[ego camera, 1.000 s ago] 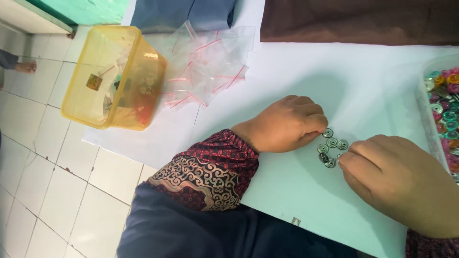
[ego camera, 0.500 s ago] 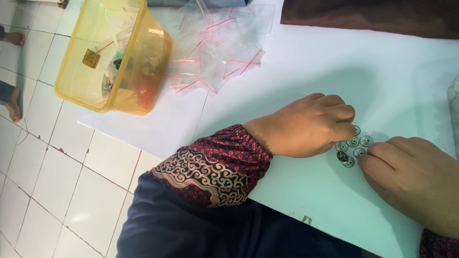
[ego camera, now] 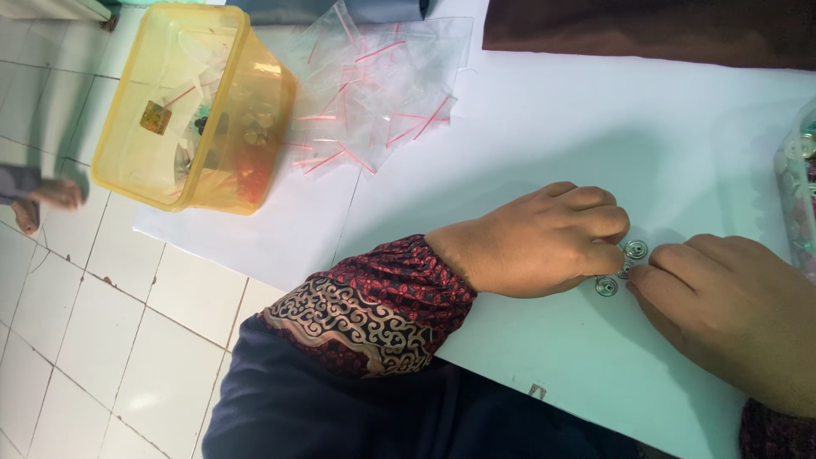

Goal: Sorting and bagging small buttons into plastic zip-lock bags

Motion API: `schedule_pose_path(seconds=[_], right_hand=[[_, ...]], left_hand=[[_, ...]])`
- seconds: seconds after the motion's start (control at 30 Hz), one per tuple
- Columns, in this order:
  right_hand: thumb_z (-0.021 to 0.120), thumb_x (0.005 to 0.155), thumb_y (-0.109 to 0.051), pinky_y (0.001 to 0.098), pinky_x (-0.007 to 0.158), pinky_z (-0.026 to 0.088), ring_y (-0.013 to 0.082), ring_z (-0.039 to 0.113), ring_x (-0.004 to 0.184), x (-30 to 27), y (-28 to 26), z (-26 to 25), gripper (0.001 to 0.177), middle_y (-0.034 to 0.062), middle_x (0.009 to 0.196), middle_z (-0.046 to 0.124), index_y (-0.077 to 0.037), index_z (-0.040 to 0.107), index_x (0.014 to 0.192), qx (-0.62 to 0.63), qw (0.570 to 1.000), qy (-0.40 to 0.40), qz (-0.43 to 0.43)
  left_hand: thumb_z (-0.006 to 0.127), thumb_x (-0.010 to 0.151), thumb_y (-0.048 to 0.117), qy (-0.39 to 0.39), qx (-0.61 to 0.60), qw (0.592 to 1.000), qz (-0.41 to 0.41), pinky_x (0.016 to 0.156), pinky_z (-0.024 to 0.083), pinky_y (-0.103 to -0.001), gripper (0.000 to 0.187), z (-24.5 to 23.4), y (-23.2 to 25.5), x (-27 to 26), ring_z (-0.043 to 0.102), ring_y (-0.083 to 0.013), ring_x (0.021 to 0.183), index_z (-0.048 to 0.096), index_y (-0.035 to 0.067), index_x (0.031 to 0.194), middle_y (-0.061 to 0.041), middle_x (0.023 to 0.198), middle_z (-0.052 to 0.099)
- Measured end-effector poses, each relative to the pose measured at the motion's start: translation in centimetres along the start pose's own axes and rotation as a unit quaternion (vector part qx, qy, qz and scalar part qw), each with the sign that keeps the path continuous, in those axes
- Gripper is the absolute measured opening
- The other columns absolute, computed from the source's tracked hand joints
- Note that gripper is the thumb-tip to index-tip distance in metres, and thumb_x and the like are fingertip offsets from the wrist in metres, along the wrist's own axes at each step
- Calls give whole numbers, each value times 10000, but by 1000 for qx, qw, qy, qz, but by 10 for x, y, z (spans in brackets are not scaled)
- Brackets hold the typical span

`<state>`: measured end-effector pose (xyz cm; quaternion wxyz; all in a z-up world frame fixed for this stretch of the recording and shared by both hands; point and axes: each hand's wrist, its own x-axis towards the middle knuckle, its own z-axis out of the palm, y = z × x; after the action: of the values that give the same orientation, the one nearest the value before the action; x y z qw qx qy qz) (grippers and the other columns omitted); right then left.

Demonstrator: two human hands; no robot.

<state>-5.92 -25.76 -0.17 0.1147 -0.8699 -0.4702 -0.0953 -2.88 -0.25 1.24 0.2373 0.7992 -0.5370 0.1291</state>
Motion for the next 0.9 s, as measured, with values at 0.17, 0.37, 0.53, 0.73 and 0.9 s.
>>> schedule_pose_path(seconds=[0.17, 0.37, 0.53, 0.73, 0.9], right_hand=[[606, 872, -10, 470, 503, 404, 287, 471, 554, 5, -7, -18, 175, 43, 670, 465, -137, 569, 756, -15, 999, -45, 0], [607, 959, -172, 494, 545, 417, 288, 512, 586, 4, -3, -48, 183, 31, 672, 538, -132, 601, 781, -11, 998, -44, 54], [692, 981, -181, 448, 791, 510, 319, 632, 894, -54, 60, -67, 206, 116, 993, 677, -48, 723, 1136, -56, 984, 82, 146], [779, 1039, -173, 314, 946, 431, 202, 573, 1021, -163, 167, 4, 207, 87, 1110, 627, -94, 771, 1230, -152, 934, 73, 313], [608, 944, -578, 204, 858, 539, 35, 714, 938, -103, 130, -54, 205, -174, 948, 732, -497, 749, 1068, -286, 873, -118, 376]], left_hand=[[695, 871, -3, 2, 43, 998, 36, 775, 491, -413, 154, -15, 7, 5, 567, -277, 968, 671, 149, 859, -33, 910, 531], [723, 848, -68, -31, 54, 996, 64, 761, 492, -392, 215, -21, 9, 4, 566, -266, 939, 646, 117, 771, -26, 847, 514], [629, 877, -92, -18, 35, 998, 59, 782, 491, -400, 186, -19, 8, 7, 587, -272, 964, 620, 94, 871, -40, 888, 537], [656, 1005, 106, -8, -6, 999, 31, 854, 488, -408, 34, -22, -2, 20, 618, -282, 1035, 683, 126, 1010, -26, 1007, 622], [650, 1027, 139, 7, 9, 998, 60, 871, 487, -391, 77, -25, -6, 69, 617, -264, 1026, 697, 125, 966, -21, 980, 623]])
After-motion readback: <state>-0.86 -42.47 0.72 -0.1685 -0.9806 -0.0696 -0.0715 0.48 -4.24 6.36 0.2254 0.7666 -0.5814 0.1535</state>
